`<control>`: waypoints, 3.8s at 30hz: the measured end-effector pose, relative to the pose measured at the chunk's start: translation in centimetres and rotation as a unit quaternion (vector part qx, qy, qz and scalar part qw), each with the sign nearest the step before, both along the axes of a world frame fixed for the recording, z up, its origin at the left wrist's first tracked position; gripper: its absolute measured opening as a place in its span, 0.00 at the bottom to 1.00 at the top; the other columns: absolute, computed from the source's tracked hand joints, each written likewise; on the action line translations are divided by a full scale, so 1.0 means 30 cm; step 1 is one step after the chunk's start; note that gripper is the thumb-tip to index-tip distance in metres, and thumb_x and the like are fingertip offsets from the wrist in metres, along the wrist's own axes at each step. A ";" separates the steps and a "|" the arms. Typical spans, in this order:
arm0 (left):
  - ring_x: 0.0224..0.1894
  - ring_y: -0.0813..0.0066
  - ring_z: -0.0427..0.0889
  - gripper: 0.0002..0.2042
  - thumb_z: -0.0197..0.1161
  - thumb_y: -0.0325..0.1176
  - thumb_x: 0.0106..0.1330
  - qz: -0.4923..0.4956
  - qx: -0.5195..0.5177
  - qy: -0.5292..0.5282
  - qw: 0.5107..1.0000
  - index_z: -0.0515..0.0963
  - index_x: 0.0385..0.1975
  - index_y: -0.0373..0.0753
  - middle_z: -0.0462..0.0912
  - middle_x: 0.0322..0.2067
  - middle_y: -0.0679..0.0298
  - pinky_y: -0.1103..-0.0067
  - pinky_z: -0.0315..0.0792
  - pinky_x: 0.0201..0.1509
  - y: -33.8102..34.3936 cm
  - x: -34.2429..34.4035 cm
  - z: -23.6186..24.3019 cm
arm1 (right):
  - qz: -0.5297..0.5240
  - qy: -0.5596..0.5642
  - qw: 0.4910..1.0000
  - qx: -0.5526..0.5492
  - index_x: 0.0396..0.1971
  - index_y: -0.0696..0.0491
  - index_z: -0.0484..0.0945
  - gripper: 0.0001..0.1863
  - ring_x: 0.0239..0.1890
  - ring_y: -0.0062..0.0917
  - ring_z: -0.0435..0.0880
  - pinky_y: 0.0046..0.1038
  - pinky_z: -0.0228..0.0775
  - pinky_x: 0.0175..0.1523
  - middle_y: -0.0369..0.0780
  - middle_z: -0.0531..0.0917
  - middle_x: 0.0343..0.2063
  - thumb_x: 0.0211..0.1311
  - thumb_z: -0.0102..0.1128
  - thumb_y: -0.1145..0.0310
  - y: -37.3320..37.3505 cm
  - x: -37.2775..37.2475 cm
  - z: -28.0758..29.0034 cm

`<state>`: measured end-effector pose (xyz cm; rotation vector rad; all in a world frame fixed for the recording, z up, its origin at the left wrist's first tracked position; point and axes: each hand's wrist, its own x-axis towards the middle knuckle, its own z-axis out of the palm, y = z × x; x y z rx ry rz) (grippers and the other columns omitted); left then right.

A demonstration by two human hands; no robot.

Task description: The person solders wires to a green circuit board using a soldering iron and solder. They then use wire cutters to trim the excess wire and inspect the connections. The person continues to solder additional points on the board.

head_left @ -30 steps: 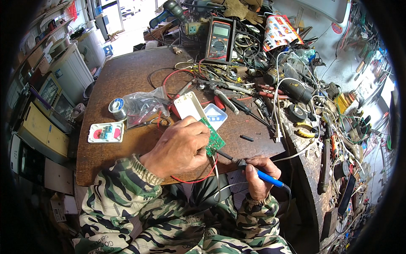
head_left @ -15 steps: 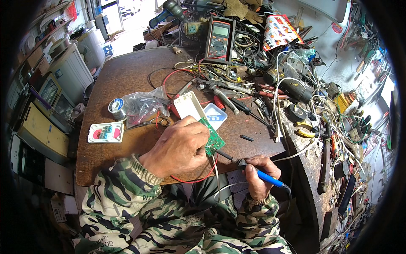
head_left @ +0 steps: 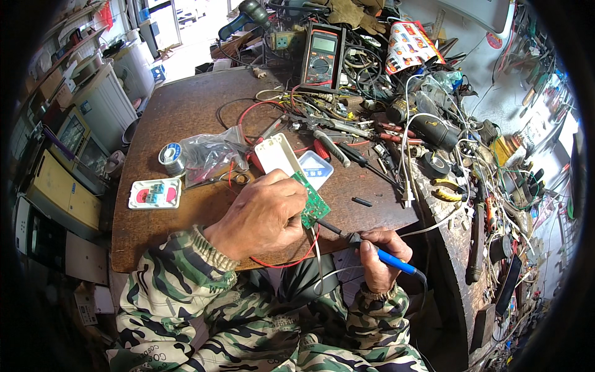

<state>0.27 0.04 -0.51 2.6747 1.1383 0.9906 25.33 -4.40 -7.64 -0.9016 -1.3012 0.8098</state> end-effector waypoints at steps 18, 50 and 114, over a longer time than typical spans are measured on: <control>0.41 0.59 0.81 0.05 0.68 0.23 0.47 0.000 -0.005 -0.003 1.000 0.77 0.21 0.33 0.85 0.36 0.59 0.69 0.78 0.44 0.000 0.001 0.001 | 0.009 -0.001 1.000 0.010 0.33 0.63 0.81 0.07 0.26 0.17 0.80 0.21 0.73 0.34 0.41 0.85 0.27 0.56 0.67 0.77 0.000 0.007 -0.009; 0.40 0.60 0.82 0.06 0.68 0.23 0.50 -0.007 -0.005 -0.018 1.000 0.76 0.22 0.34 0.85 0.35 0.58 0.69 0.78 0.42 -0.005 -0.006 0.011 | -0.065 0.163 0.984 0.008 0.44 0.65 0.77 0.13 0.31 0.23 0.84 0.25 0.77 0.40 0.46 0.85 0.32 0.67 0.64 0.71 0.011 -0.053 -0.032; 0.40 0.56 0.82 0.05 0.65 0.27 0.64 0.007 -0.089 -0.115 0.989 0.80 0.35 0.34 0.82 0.32 0.56 0.65 0.75 0.46 0.021 -0.050 -0.041 | -0.159 -0.115 0.967 0.161 0.60 0.60 0.75 0.22 0.30 0.24 0.84 0.25 0.75 0.39 0.43 0.87 0.28 0.73 0.59 0.63 0.008 -0.143 -0.074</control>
